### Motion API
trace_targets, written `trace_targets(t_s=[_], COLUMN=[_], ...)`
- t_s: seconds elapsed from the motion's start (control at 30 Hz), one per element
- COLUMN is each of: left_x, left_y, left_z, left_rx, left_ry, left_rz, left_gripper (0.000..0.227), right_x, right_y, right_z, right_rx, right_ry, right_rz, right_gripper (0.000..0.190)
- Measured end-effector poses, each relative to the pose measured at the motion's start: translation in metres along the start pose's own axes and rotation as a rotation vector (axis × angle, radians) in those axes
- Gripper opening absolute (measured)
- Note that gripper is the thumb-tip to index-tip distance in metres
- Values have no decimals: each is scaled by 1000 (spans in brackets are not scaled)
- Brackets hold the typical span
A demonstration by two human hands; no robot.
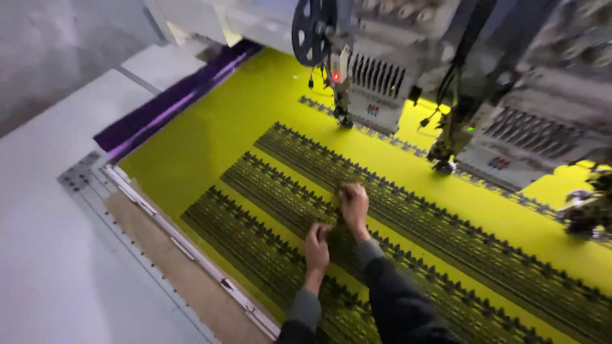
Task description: The person operates a row of industrial embroidery machines, manually threading needles and adjusting thread spools. They move between different machine heads to perform maintenance tasks on the yellow fabric being embroidered.
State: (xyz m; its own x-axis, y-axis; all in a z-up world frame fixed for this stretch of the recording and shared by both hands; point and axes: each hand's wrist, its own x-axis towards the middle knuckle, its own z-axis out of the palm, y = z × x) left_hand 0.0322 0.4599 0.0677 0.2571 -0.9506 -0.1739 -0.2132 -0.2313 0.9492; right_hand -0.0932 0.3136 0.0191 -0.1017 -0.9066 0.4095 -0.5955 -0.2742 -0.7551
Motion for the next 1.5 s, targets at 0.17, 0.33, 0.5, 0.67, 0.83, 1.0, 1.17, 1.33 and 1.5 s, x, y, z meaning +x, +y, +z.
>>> trace_targets(t_s=[0.17, 0.33, 0.5, 0.67, 0.83, 1.0, 1.17, 1.33, 1.5], left_x=[-64, -133, -250, -334, -408, -383, -433, -532, -534], left_y=[-7, 28, 69, 66, 116, 68, 98, 126, 115], left_z=[4, 11, 31, 46, 28, 62, 130, 126, 166], left_rx=[114, 239, 287, 411, 325, 1520, 726, 1261, 1687], left_ry=[-17, 57, 97, 172, -84, -178, -132, -249, -473], left_rz=[-91, -58, -31, 14, 59, 1132, 372, 683, 984], left_gripper=[35, 27, 25, 29, 59, 17, 48, 78, 60], right_x=[-87, -175, -257, -318, -347, -359, -371, -410, -422], right_y=[-54, -107, -110, -129, -152, -178, -137, -146, -131], right_z=[-66, -136, -200, -264, -353, -443, -445, -509, -571], right_rx=[78, 90, -512, -778, -1137, -1470, -1032, -1214, -1158], right_ry=[-118, -236, -350, -333, -312, -524, -389, -517, -428], right_rz=[9, 156, -20, -276, -611, -439, 93, 112, 205], right_gripper=[49, 74, 84, 74, 66, 65, 74, 103, 72])
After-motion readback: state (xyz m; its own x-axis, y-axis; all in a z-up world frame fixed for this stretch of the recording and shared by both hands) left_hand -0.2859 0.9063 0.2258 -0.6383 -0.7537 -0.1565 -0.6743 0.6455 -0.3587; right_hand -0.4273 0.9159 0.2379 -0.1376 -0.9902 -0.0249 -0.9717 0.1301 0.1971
